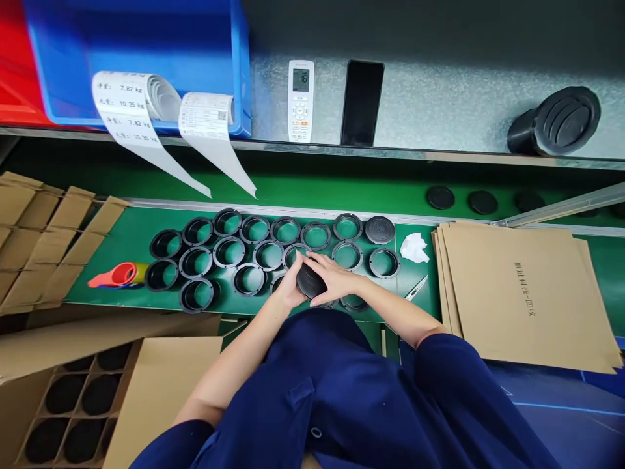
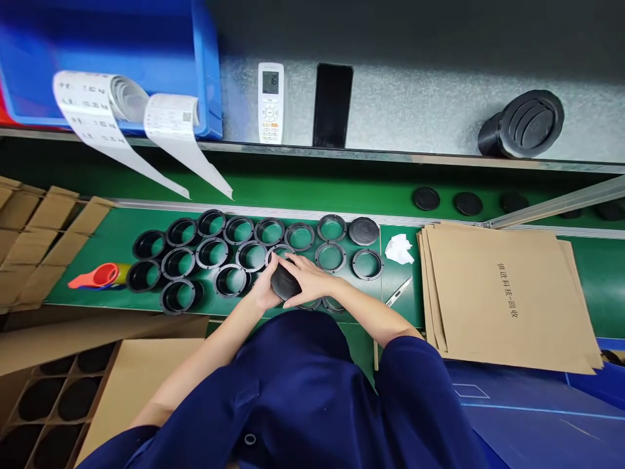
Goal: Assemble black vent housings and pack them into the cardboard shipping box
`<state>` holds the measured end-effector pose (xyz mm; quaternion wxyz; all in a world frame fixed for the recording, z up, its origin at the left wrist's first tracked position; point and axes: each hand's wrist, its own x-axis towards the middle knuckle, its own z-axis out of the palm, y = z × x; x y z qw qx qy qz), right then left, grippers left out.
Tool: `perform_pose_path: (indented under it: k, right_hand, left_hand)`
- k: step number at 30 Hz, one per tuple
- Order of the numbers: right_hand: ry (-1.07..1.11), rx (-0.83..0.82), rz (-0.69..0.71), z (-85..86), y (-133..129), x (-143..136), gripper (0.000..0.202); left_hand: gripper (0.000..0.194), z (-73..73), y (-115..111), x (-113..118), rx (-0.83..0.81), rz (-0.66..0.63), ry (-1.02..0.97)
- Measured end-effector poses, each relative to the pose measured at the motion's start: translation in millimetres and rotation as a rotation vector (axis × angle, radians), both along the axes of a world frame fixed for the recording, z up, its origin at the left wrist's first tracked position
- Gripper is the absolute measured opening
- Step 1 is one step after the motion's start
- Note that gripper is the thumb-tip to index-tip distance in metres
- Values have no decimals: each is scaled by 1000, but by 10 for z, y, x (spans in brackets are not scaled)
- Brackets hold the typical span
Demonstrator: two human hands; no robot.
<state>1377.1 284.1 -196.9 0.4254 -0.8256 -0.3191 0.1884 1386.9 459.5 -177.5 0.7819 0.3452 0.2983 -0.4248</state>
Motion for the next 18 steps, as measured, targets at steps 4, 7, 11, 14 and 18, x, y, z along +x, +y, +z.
perform_pose_path:
  k: [4,7,11,14,18]
  right_hand:
    - [-17,26,-66,-114,-129,202,124]
    - [-27,-137,-390,-310,-368,515,116]
    - [-10,-466,-693,-660,-670,964,116]
    - [1,-593,-668,-883,-716,1134,118]
    - [42,-665,-642,-1052,-660,1163,118]
  left_hand:
    - [73,-117,-41,91,31,15,-16]
    - [65,-262,-145,116,188,-65,-210]
    - [33,-513,-454,74,335,-344,-622]
    - [41,-698,-626,10,378,-591,-858]
    - [46,-859,-606,-91,531,-841,-1083]
